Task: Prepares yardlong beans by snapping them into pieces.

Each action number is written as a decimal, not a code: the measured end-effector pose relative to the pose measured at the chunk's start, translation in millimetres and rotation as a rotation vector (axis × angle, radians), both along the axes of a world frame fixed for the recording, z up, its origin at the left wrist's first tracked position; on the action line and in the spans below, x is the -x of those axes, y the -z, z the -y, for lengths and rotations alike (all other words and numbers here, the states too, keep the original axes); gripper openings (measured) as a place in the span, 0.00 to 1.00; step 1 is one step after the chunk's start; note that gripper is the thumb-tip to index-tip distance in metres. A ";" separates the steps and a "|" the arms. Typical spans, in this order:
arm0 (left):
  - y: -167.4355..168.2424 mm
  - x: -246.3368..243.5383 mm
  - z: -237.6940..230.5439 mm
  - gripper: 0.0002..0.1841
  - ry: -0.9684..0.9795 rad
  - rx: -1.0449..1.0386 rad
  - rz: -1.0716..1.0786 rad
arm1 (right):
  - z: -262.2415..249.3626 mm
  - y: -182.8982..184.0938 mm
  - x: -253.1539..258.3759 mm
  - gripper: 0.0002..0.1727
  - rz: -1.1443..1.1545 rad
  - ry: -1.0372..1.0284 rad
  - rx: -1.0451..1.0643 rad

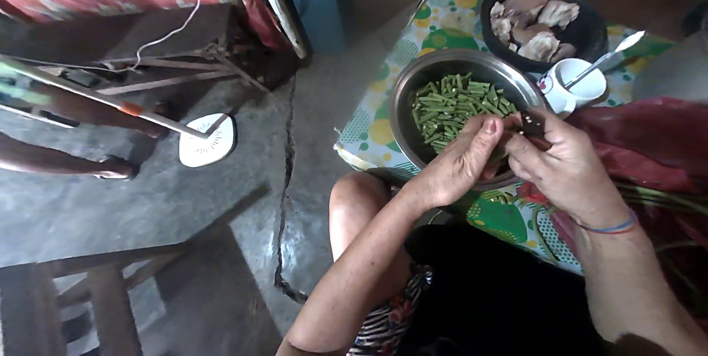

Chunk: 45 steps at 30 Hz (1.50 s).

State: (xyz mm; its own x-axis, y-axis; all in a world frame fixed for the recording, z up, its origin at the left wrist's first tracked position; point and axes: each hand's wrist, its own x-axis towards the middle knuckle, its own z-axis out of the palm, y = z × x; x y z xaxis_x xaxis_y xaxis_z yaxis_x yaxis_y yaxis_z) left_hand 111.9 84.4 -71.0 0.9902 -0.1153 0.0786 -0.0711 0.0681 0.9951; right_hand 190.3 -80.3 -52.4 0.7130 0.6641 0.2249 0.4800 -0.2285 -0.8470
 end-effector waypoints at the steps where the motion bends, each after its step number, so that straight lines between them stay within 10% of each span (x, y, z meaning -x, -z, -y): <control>1: -1.4 -0.9 -0.3 0.26 0.026 0.007 -0.023 | 1.1 -2.8 -1.3 0.07 -0.032 0.019 -0.034; 8: -1.2 -2.0 -3.0 0.16 0.122 -0.117 0.022 | 11.2 -16.9 -14.4 0.06 -0.060 0.143 -0.056; 14: 0.4 -2.4 -7.9 0.16 0.151 0.013 -0.099 | 22.0 -7.3 -8.2 0.35 0.231 0.057 0.013; 24: 1.6 -2.7 -2.8 0.14 0.142 -0.040 0.084 | 11.9 14.9 4.9 0.25 0.472 0.082 0.072; 38: 2.0 -3.1 -2.5 0.15 0.119 -0.205 0.153 | 12.0 2.6 -14.0 0.33 -0.028 0.047 0.063; 45: 2.0 -3.4 -1.1 0.15 0.134 -0.172 0.067 | 9.0 -2.4 -2.8 0.06 0.059 0.038 -0.008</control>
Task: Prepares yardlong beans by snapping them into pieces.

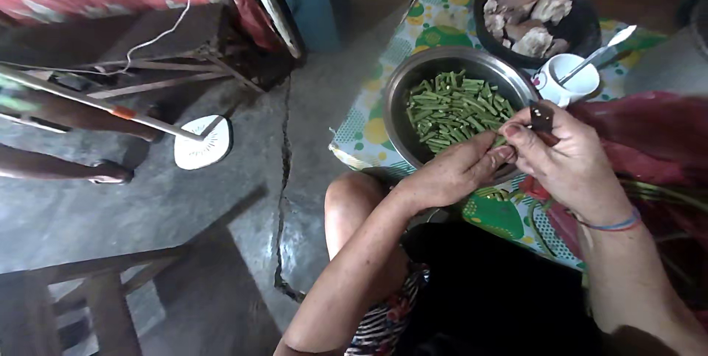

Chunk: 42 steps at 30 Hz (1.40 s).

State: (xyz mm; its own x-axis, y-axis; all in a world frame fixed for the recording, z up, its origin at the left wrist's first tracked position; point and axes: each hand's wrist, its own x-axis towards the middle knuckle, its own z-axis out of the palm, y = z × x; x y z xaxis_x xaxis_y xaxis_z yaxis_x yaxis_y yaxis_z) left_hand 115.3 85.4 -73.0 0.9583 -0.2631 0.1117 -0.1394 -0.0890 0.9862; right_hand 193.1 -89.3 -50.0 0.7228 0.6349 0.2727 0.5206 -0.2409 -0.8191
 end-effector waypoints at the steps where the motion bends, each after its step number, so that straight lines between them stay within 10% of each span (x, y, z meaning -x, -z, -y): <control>1: 0.0 0.5 -0.8 0.16 0.010 0.018 -0.023 | 0.8 -1.6 -1.3 0.06 -0.021 0.027 -0.015; 6: -1.6 1.8 -0.7 0.15 0.025 0.057 -0.016 | 4.5 -16.0 -13.0 0.06 -0.050 0.149 -0.038; 12: -1.4 2.5 -6.9 0.15 0.055 0.249 -0.132 | 12.4 -8.6 -6.3 0.34 0.166 -0.002 0.009; 22: -1.9 3.9 -2.6 0.14 0.084 0.214 -0.028 | 0.9 17.5 11.6 0.25 0.457 0.043 0.092; 33: -0.2 1.5 -2.2 0.15 0.026 -0.009 0.069 | 0.9 9.1 -14.8 0.32 -0.134 0.043 0.123; 42: -0.6 -0.1 -0.2 0.15 0.022 -0.007 -0.016 | 2.3 0.1 -5.0 0.04 -0.111 -0.026 0.006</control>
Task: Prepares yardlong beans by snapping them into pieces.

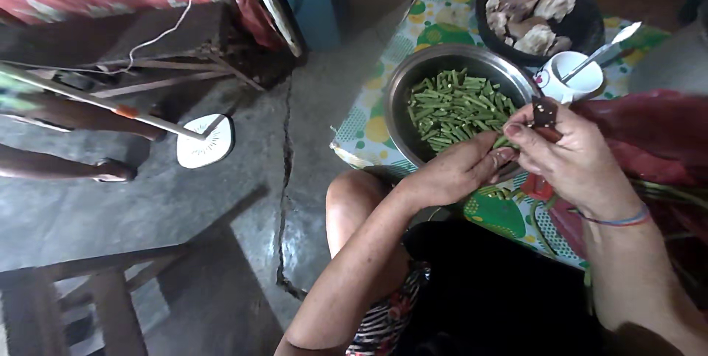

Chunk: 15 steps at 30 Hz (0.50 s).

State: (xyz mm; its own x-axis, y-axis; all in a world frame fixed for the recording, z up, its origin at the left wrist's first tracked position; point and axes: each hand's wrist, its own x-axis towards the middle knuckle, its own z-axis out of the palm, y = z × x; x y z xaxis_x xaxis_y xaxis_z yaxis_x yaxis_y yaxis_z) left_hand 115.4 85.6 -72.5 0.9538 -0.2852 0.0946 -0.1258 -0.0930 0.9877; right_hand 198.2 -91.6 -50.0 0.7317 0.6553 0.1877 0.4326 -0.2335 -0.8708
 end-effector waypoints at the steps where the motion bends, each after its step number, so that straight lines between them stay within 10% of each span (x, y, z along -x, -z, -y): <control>1: 0.0 0.0 -0.4 0.15 0.011 0.028 -0.016 | 1.3 -2.0 -1.8 0.04 -0.003 0.024 -0.012; 15: -2.7 1.9 -7.1 0.15 0.077 0.324 -0.157 | 10.4 7.7 10.3 0.31 0.483 -0.028 0.081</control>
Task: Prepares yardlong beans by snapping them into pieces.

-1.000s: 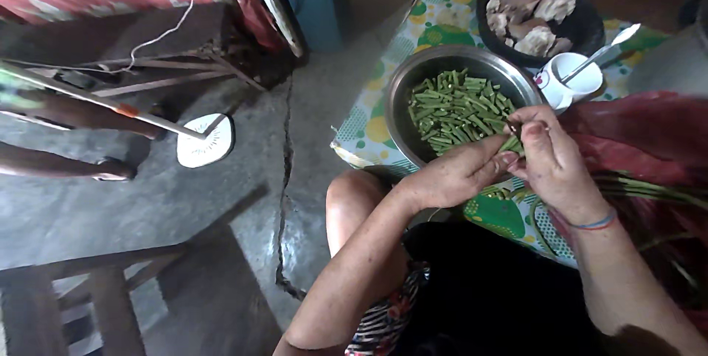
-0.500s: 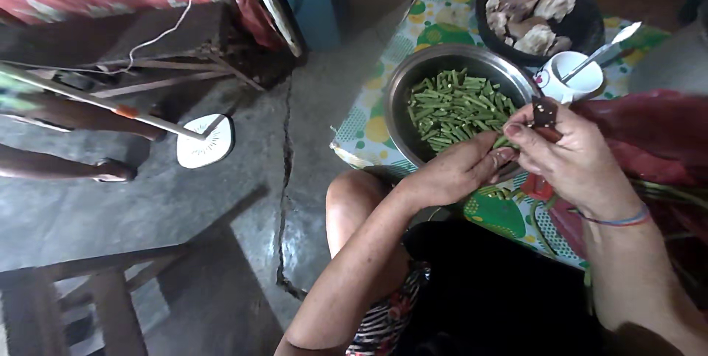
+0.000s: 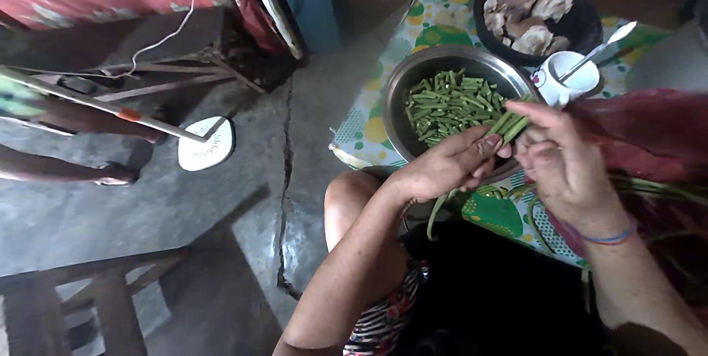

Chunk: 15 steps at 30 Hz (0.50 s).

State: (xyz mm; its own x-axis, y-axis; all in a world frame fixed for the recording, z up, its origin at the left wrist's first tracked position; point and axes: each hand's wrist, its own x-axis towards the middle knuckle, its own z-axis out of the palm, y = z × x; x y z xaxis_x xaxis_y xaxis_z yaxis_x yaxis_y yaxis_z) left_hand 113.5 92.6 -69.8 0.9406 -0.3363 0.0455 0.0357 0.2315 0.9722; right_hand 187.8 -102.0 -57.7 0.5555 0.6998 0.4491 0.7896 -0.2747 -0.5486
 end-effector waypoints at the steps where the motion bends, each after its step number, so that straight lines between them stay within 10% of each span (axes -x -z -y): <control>1: -0.3 -0.5 0.8 0.15 0.012 0.006 0.016 | -0.8 3.7 1.8 0.29 0.028 0.017 0.010; 8: 3.5 0.3 6.2 0.14 -0.077 -0.259 0.187 | -11.2 15.1 6.4 0.23 0.073 0.121 0.007; 15: 1.9 0.4 7.9 0.16 -0.085 -0.334 0.302 | -12.4 8.7 -16.8 0.27 -0.411 0.190 0.103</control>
State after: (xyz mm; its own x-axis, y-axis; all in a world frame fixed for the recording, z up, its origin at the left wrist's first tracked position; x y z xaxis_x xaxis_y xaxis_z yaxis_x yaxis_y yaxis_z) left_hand 113.1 84.7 -71.6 0.9269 -0.3013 0.2238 -0.2659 -0.1063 0.9581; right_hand 204.7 -89.5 -66.4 0.7958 0.5976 0.0981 0.4427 -0.4635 -0.7676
